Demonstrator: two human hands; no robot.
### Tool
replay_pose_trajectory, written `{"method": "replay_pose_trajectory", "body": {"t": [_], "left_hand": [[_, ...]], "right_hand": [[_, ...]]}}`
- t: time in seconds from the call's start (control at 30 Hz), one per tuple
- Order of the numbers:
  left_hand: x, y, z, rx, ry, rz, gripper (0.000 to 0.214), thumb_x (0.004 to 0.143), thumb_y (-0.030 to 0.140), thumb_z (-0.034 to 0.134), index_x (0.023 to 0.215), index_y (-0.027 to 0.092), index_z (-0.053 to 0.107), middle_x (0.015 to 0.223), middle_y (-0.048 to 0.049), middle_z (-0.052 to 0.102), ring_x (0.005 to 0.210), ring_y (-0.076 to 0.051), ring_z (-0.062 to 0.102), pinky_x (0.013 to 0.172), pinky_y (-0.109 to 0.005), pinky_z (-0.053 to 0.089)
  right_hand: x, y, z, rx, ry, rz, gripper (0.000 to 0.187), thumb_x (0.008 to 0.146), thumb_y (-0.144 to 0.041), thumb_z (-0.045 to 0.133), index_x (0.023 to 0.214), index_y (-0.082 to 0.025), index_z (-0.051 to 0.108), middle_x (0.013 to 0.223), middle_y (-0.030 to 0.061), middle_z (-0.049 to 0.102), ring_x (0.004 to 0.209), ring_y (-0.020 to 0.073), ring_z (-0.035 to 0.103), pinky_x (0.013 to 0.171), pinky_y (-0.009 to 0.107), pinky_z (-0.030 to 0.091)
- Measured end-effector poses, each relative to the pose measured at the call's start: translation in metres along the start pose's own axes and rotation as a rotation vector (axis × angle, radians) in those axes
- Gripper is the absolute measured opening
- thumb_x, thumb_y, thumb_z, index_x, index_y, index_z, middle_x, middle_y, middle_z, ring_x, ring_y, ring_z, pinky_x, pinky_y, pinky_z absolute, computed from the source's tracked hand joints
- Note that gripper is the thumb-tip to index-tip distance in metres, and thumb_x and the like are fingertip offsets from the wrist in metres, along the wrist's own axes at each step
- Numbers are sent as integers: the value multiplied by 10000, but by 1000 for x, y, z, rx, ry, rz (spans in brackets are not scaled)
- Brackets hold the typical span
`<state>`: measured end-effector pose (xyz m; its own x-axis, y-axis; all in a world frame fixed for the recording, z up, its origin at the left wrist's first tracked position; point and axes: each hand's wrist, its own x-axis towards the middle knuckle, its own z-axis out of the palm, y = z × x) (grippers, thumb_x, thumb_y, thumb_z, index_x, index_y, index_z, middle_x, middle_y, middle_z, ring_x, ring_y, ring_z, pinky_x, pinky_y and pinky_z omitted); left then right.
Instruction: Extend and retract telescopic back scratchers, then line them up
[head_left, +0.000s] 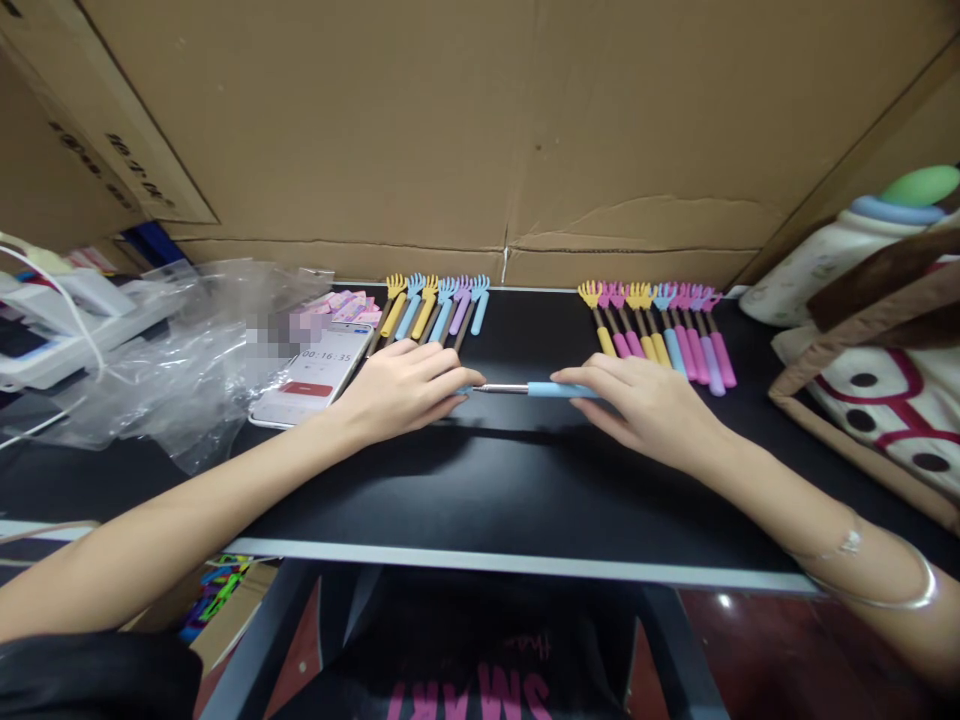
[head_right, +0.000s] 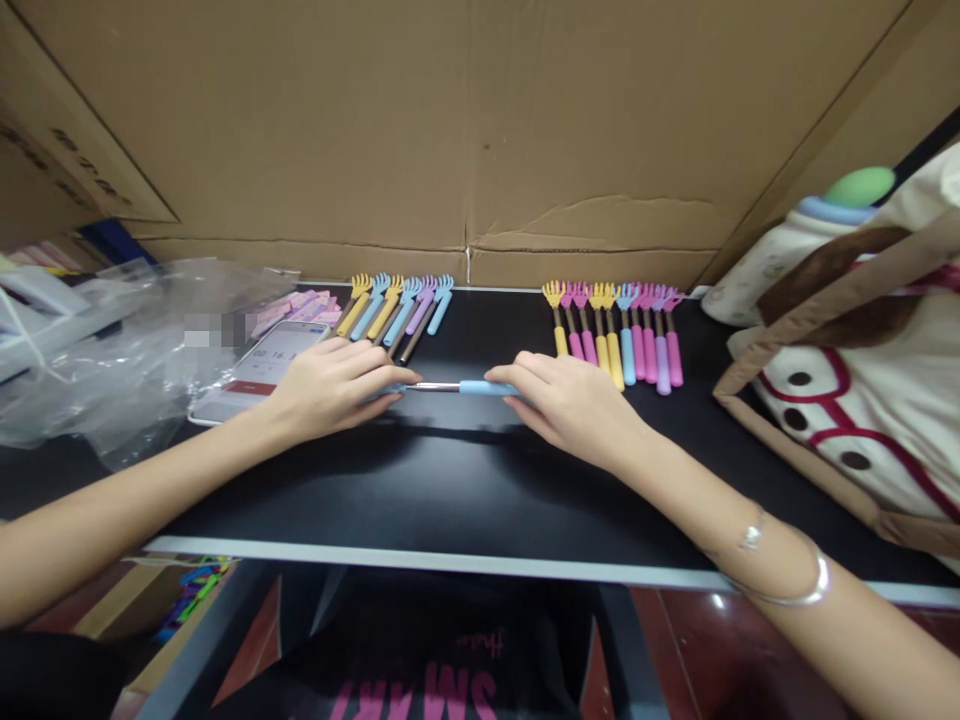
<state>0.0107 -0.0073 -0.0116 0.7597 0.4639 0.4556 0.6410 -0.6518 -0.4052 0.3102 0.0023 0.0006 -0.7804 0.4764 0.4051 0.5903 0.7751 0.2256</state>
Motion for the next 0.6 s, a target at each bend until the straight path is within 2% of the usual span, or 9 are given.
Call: {"method": "replay_pose_trajectory", "body": {"t": [0.1,0.33,0.5,0.6], "left_hand": [[0,9,-2,-12,6,-27,219,957,285,401,1050,233,592,822,0,633,745,-123,590,600,-272,348],[1,26,-5,-62,-24,-41,227,954,302,403,1072,240,587,803,16,623,676,-97,593,546,-255,347],[3,28,-7,-64,-11,-22,234,954,332,400,1056,238,588,775,21,604,654,-96,592,529,-255,348],[4,31,-9,-27,6,27,223,958,329,400,1042,227,581,755,26,598,659,-103,591,531,-266,348]], "right_hand": [[2,-3,2,-4,3,-42,254,944,-268,389,1088,-170,573,863,50,649,742,146,581,639,265,365],[2,-11,9,-4,-44,-104,284,949,-245,369,1130,-163,572,874,46,667,742,138,604,604,270,342],[3,-14,5,-73,-30,-116,315,963,-331,368,1017,-170,632,755,36,660,664,126,562,578,263,326],[2,-14,3,-137,-25,-128,342,963,-372,375,1062,-191,647,693,27,650,648,129,524,563,267,305]]}}
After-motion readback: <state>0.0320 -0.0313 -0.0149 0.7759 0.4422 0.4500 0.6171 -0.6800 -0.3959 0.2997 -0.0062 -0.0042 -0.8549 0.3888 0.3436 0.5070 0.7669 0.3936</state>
